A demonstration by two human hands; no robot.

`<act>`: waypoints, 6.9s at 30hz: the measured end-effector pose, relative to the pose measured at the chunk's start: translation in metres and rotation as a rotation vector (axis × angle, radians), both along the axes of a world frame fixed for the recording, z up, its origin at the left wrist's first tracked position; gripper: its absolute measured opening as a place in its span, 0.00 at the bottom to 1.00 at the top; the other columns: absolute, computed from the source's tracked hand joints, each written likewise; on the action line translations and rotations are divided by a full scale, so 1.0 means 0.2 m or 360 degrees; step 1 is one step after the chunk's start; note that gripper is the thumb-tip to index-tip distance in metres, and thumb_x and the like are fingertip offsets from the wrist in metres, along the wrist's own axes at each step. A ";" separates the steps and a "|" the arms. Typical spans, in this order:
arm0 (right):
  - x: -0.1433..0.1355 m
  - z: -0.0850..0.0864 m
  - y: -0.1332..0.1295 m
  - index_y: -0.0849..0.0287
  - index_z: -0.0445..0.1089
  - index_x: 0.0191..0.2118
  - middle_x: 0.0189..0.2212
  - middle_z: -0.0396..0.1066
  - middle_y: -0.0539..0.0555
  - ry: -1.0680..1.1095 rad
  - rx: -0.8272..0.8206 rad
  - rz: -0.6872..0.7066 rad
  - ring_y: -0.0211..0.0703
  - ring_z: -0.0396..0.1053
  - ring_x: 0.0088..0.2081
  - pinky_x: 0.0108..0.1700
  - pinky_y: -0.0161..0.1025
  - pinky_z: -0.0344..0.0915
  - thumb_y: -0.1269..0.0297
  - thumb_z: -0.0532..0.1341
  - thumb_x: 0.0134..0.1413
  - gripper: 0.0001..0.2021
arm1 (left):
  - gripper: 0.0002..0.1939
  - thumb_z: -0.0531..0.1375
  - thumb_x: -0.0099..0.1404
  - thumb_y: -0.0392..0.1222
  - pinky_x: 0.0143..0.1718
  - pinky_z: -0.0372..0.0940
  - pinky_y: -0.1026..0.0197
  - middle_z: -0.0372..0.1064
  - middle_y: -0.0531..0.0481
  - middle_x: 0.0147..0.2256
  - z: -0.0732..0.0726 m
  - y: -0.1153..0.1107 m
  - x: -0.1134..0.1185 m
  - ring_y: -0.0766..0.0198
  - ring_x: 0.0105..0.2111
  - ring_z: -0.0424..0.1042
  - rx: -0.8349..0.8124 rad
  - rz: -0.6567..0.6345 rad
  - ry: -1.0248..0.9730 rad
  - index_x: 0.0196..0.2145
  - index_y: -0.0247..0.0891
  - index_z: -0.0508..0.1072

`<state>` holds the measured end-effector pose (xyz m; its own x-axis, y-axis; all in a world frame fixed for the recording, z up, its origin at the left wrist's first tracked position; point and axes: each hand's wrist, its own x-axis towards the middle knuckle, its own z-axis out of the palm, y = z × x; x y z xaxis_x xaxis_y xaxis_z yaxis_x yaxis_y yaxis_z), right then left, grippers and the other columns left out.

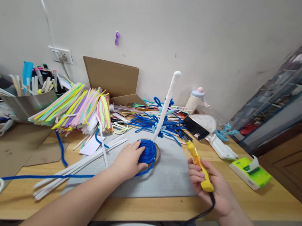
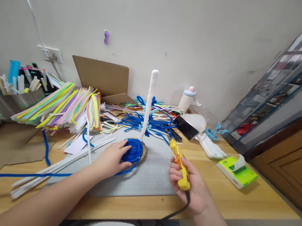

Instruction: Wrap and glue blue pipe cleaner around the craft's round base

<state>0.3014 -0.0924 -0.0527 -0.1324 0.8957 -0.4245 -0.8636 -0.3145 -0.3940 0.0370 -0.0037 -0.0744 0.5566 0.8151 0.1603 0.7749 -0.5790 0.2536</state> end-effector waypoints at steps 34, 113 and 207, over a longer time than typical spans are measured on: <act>-0.13 -0.21 0.03 0.61 0.69 0.31 0.17 0.65 0.48 -0.1836 0.0168 0.0181 0.31 0.60 0.18 0.20 0.29 0.56 0.43 0.57 0.51 0.22 | 0.06 0.62 0.58 0.43 0.42 0.63 0.58 0.68 0.49 0.44 -0.01 -0.09 0.04 0.59 0.42 0.69 -0.0030 -0.0311 -0.0134 0.30 0.38 0.69; -0.36 -0.29 0.13 0.53 0.70 0.46 0.49 0.66 0.57 -0.3459 0.1595 0.0294 0.49 0.63 0.51 0.48 0.48 0.61 0.70 0.53 0.59 0.13 | 0.07 0.58 0.60 0.36 0.43 0.60 0.56 0.66 0.50 0.39 -0.08 -0.09 0.06 0.60 0.41 0.63 0.0110 -0.0118 -0.0327 0.24 0.38 0.69; -0.37 -0.28 0.20 0.54 0.76 0.32 0.37 0.72 0.52 -0.2899 0.1463 0.0068 0.42 0.69 0.40 0.43 0.40 0.65 0.79 0.58 0.51 0.13 | 0.10 0.53 0.60 0.34 0.34 0.61 0.63 0.74 0.51 0.33 -0.10 -0.13 0.11 0.61 0.35 0.72 -0.0207 -0.0144 -0.0318 0.33 0.40 0.74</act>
